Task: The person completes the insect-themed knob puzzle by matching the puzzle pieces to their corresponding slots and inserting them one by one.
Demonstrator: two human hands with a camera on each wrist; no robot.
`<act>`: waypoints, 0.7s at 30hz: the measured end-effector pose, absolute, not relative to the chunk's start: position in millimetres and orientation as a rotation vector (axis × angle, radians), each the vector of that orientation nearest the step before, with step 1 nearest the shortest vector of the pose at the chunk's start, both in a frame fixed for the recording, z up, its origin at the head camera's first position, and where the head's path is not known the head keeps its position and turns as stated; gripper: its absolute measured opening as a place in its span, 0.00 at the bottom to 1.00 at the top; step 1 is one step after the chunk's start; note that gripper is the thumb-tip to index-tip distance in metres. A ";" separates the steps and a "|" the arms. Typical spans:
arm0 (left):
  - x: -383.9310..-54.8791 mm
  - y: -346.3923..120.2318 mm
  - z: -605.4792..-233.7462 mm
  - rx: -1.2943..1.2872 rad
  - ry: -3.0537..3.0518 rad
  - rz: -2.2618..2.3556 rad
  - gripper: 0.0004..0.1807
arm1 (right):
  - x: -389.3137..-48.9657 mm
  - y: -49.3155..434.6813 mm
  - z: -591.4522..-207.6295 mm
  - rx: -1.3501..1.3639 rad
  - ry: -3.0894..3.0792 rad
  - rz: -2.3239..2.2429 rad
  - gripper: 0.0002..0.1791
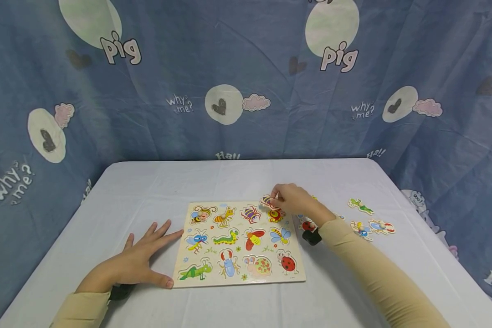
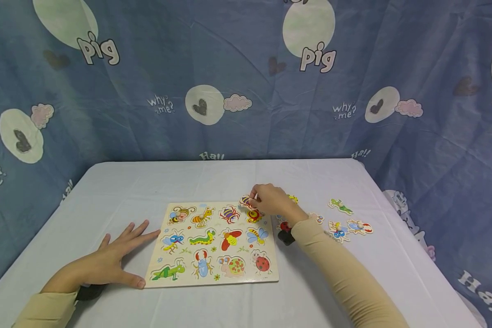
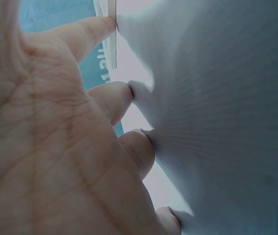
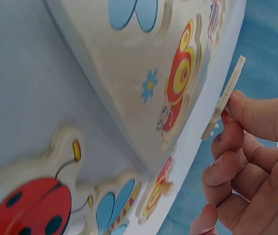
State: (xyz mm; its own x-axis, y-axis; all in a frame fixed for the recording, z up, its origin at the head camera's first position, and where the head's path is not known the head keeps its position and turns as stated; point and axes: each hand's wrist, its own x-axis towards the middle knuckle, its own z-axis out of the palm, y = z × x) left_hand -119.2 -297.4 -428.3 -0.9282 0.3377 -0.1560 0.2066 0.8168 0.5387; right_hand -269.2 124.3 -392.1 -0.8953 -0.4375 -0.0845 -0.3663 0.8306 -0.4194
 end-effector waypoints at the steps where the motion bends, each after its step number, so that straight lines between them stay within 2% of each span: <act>1: -119.3 -297.3 -428.3 0.420 2.756 0.776 0.70 | -268.7 122.8 -392.6 -0.632 2.838 -0.585 0.09; 21: -120.7 -298.2 -430.8 0.425 2.758 0.776 0.69 | -261.7 95.4 -394.5 -0.746 2.810 -0.484 0.10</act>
State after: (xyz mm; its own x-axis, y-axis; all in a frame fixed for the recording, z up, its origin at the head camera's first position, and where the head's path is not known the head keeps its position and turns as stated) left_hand -120.7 -298.2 -430.8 -0.9276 0.3404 -0.1541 0.2101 0.8163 0.5381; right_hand -261.7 95.4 -394.5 -0.8543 -0.5096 -0.1021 -0.4462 0.8198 -0.3590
